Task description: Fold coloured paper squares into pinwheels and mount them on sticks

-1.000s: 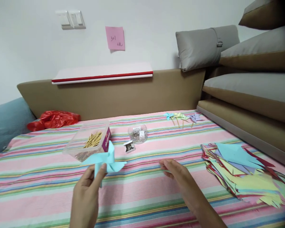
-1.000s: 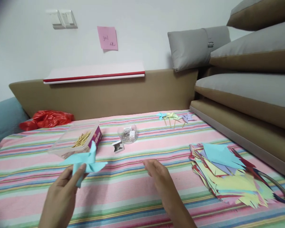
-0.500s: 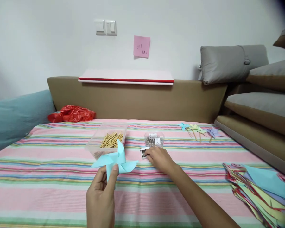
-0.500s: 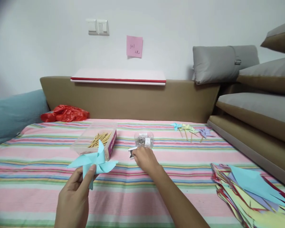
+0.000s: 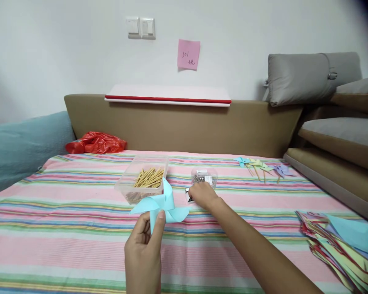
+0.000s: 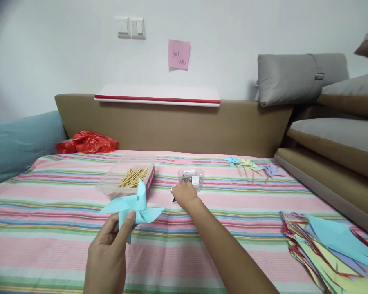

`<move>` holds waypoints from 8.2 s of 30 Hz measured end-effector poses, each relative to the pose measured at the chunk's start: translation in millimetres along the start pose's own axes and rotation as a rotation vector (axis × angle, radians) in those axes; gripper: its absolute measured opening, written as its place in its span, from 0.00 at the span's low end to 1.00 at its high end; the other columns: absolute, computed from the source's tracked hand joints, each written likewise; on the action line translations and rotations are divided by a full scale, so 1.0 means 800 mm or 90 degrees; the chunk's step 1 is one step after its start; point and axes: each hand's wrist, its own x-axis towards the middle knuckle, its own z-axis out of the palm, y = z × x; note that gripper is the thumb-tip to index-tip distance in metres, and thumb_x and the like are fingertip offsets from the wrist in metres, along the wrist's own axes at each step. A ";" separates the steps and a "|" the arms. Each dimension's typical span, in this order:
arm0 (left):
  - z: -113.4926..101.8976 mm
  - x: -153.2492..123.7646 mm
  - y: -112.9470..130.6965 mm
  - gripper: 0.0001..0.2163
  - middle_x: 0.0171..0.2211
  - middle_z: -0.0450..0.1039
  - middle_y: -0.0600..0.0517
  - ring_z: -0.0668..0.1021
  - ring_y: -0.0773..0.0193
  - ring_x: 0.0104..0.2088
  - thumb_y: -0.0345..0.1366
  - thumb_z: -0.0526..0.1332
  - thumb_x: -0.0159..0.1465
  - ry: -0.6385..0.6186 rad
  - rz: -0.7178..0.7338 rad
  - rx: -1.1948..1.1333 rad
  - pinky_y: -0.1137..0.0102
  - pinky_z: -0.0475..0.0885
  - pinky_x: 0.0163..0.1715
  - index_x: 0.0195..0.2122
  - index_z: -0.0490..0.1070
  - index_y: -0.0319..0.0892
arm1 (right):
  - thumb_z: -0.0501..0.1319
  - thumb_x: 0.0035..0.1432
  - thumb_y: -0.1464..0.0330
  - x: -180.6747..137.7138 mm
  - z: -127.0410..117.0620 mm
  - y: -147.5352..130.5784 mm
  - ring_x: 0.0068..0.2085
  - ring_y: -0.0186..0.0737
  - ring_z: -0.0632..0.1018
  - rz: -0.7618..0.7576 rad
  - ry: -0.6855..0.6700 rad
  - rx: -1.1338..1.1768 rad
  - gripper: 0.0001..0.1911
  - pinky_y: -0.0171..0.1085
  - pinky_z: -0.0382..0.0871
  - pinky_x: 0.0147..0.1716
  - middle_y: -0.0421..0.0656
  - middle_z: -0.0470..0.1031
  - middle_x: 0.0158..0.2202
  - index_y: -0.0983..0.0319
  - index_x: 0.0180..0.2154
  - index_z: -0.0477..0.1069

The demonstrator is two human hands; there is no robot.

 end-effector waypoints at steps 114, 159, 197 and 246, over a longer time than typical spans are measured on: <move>0.080 -0.047 -0.045 0.12 0.32 0.74 0.54 0.73 0.59 0.36 0.48 0.63 0.63 -0.328 0.074 0.179 0.71 0.66 0.35 0.31 0.74 0.46 | 0.52 0.71 0.62 -0.275 0.038 0.054 0.34 0.37 0.74 0.056 0.422 0.729 0.11 0.33 0.71 0.32 0.41 0.72 0.34 0.58 0.38 0.69; 0.089 -0.079 -0.047 0.10 0.28 0.74 0.57 0.73 0.64 0.32 0.45 0.64 0.64 -0.380 0.085 0.124 0.74 0.65 0.33 0.31 0.75 0.45 | 0.55 0.69 0.63 -0.272 0.031 0.018 0.38 0.38 0.72 0.003 0.400 0.905 0.09 0.35 0.65 0.40 0.39 0.69 0.35 0.58 0.36 0.68; 0.089 -0.087 -0.049 0.07 0.26 0.76 0.55 0.75 0.62 0.27 0.41 0.62 0.66 -0.311 0.247 0.182 0.72 0.68 0.30 0.33 0.76 0.46 | 0.50 0.71 0.64 -0.274 0.031 0.011 0.36 0.38 0.70 -0.034 0.453 0.820 0.11 0.36 0.64 0.37 0.40 0.66 0.34 0.57 0.35 0.65; 0.091 -0.092 -0.050 0.04 0.27 0.77 0.55 0.74 0.63 0.27 0.36 0.63 0.64 -0.281 0.321 0.158 0.72 0.66 0.28 0.37 0.78 0.48 | 0.58 0.67 0.66 -0.281 0.031 0.005 0.35 0.37 0.74 0.007 0.546 0.847 0.04 0.33 0.69 0.35 0.40 0.71 0.34 0.56 0.37 0.70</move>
